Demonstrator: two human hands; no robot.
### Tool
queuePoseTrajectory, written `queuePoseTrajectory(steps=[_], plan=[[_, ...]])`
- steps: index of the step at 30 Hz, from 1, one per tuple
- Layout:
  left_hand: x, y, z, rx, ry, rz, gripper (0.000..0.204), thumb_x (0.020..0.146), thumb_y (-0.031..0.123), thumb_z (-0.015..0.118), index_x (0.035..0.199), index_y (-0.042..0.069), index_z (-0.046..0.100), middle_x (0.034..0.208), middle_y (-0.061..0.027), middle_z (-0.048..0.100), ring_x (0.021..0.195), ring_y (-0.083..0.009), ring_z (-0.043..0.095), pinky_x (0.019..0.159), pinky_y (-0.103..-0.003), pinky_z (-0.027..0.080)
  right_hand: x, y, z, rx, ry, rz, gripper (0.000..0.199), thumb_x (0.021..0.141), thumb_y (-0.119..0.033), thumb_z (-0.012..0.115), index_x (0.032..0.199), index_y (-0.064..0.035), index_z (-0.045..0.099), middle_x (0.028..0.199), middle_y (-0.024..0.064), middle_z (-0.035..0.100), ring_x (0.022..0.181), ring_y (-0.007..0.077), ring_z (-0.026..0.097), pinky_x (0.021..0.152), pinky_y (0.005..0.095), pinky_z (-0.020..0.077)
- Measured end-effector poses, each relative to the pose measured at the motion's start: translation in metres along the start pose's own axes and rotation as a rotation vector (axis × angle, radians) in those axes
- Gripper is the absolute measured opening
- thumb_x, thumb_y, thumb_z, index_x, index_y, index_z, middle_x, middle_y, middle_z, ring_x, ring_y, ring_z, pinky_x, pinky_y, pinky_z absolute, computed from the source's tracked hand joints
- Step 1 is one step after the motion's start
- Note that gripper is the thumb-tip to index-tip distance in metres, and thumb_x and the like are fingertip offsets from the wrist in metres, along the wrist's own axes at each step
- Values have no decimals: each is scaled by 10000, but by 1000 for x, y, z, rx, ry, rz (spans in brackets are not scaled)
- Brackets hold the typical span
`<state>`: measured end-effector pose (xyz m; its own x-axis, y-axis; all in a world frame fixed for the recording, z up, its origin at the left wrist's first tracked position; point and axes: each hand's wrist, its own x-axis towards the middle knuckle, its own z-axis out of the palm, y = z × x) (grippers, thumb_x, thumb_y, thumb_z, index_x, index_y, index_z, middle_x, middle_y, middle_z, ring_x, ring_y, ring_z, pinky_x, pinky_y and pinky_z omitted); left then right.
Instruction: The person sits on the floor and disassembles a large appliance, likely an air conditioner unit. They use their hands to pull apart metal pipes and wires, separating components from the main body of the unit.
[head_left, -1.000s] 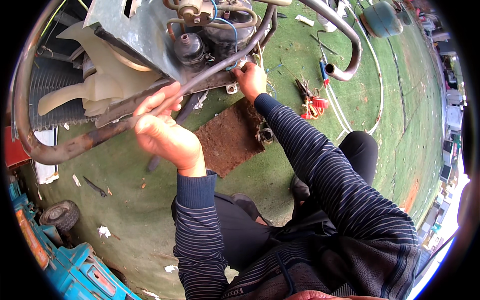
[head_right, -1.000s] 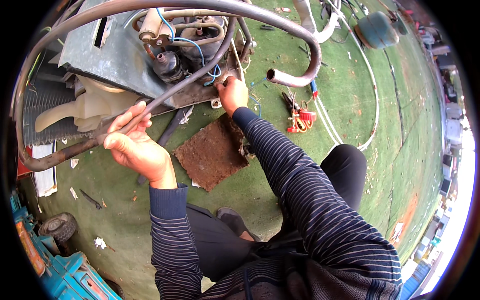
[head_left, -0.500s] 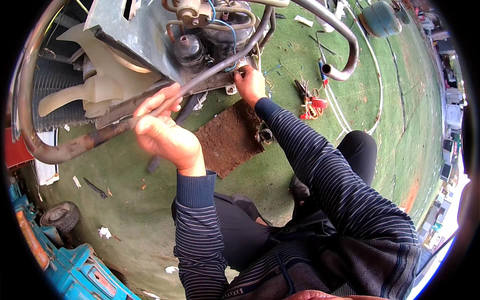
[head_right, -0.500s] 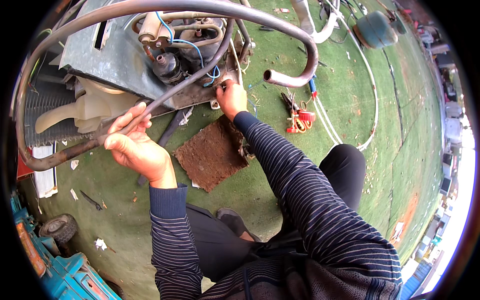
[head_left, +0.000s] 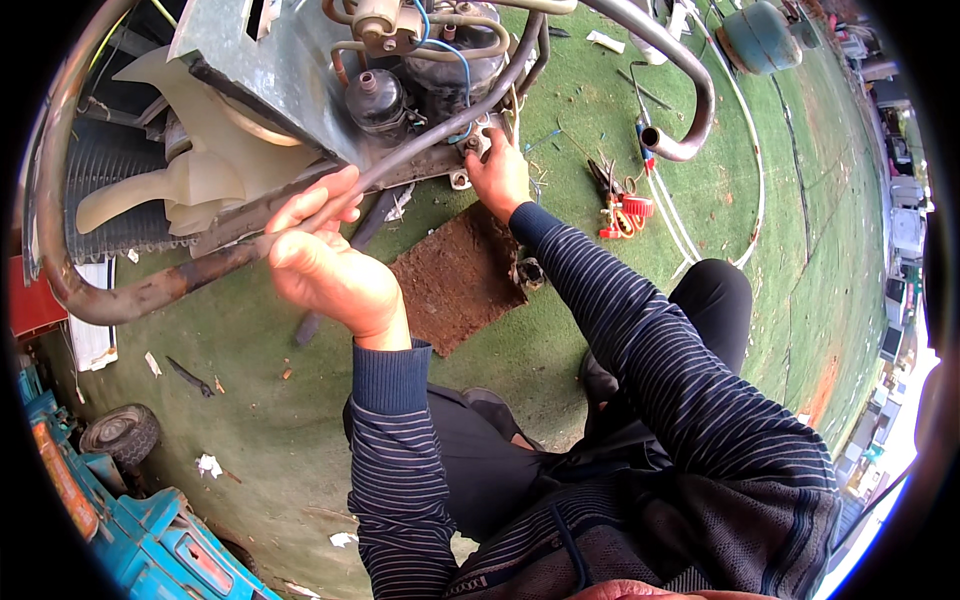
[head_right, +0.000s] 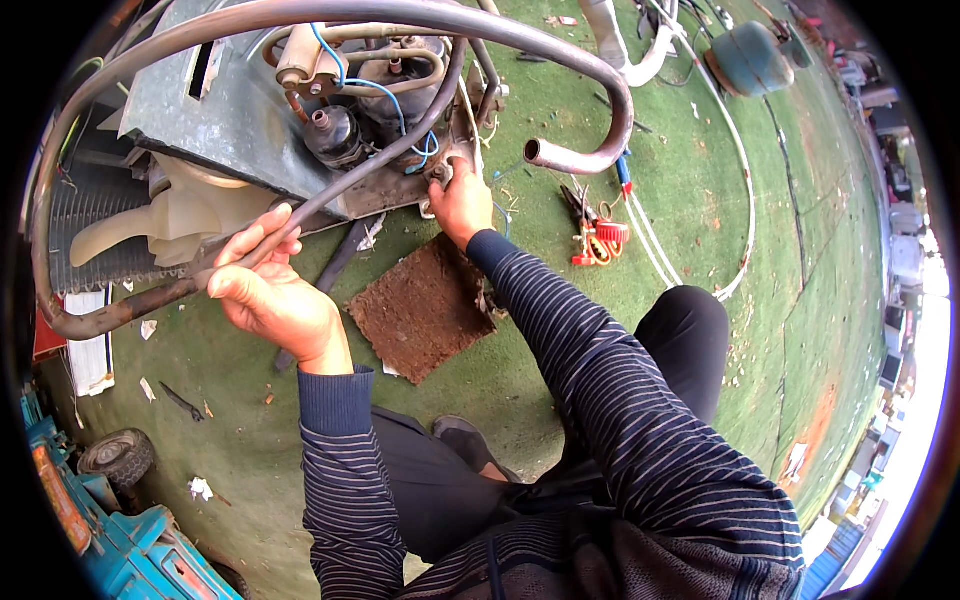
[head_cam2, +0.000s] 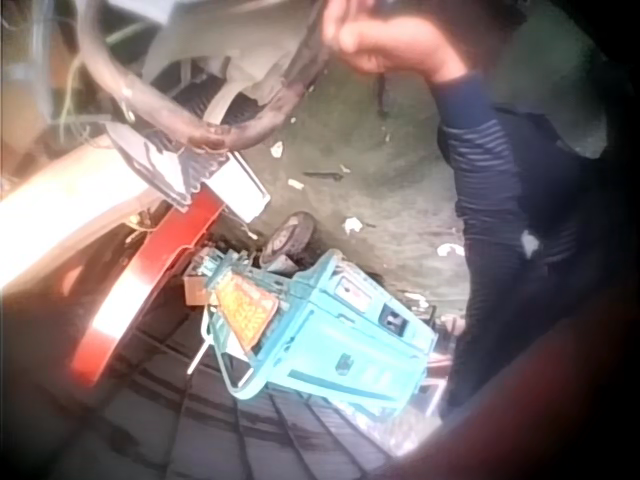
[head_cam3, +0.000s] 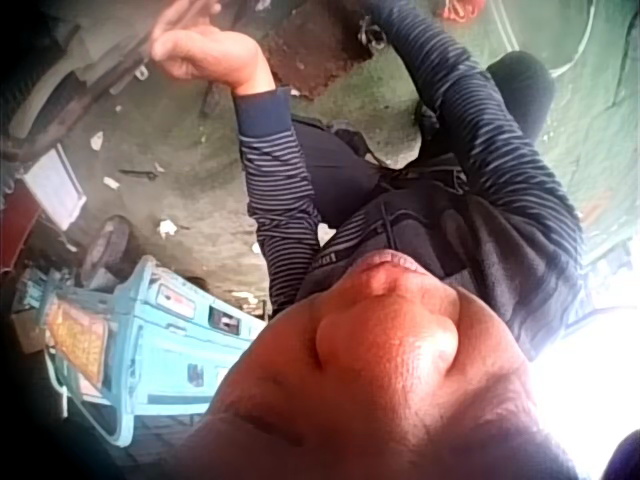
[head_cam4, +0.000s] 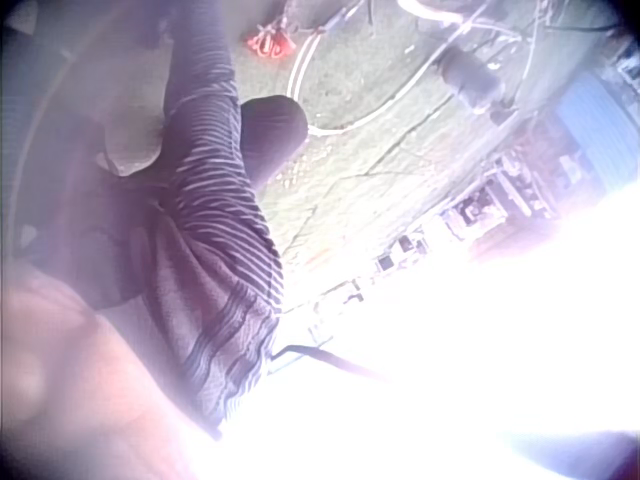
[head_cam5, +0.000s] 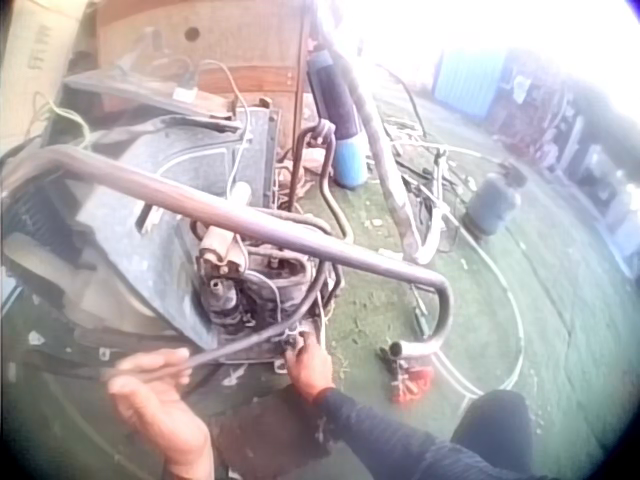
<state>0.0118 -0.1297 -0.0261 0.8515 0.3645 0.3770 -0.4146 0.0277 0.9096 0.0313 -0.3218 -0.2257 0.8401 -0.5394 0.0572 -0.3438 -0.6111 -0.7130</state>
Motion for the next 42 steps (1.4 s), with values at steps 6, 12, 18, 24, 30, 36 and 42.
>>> queuePoseTrajectory(steps=[6,12,18,24,30,36,42], plan=[[1,0,-3,13,5,5,766,1016,721,353,1044,-13,568,952,-228,732,850,-234,702,719,-298,512,0,-16,-9,-81,-74,83,335,886,-315,669,981,4,711,848,247,727,806,447,711,769,528,568],[1,0,-4,16,5,-9,773,1016,725,347,1045,-15,569,950,-224,732,856,-237,706,722,-304,516,1,-10,-5,-59,-130,72,356,887,-333,654,1005,-1,709,851,256,723,805,454,707,778,530,567],[-1,1,2,-11,4,-21,769,1020,719,345,1039,-17,568,952,-225,730,874,-239,707,728,-302,519,0,1,2,-12,-45,42,394,885,-348,649,1035,10,714,891,274,720,891,456,710,838,525,561],[0,3,-2,4,7,-4,765,1023,716,342,1045,-15,565,960,-226,727,851,-234,695,725,-304,518,-3,-22,-8,-31,-123,118,405,866,-308,684,1112,13,679,959,282,722,931,462,706,858,519,559],[1,1,-6,7,7,-10,767,1024,714,339,1049,-18,565,960,-228,727,838,-224,686,721,-303,514,-2,-30,-21,-96,-375,185,498,851,-260,715,1247,19,603,1022,283,723,956,466,702,873,515,559],[0,6,2,-12,-1,-15,777,1013,723,366,1027,-25,576,959,-229,734,799,-195,655,722,-293,513,-2,-16,-7,-69,-194,79,483,847,-264,732,1213,27,614,1037,290,718,977,463,699,877,512,558],[1,6,-2,-48,-5,-18,765,1012,711,400,1032,-30,590,971,-236,739,786,-183,647,723,-288,514,-6,-22,-5,-46,-97,94,420,855,-305,716,1110,28,686,980,273,728,949,448,711,872,508,562]])
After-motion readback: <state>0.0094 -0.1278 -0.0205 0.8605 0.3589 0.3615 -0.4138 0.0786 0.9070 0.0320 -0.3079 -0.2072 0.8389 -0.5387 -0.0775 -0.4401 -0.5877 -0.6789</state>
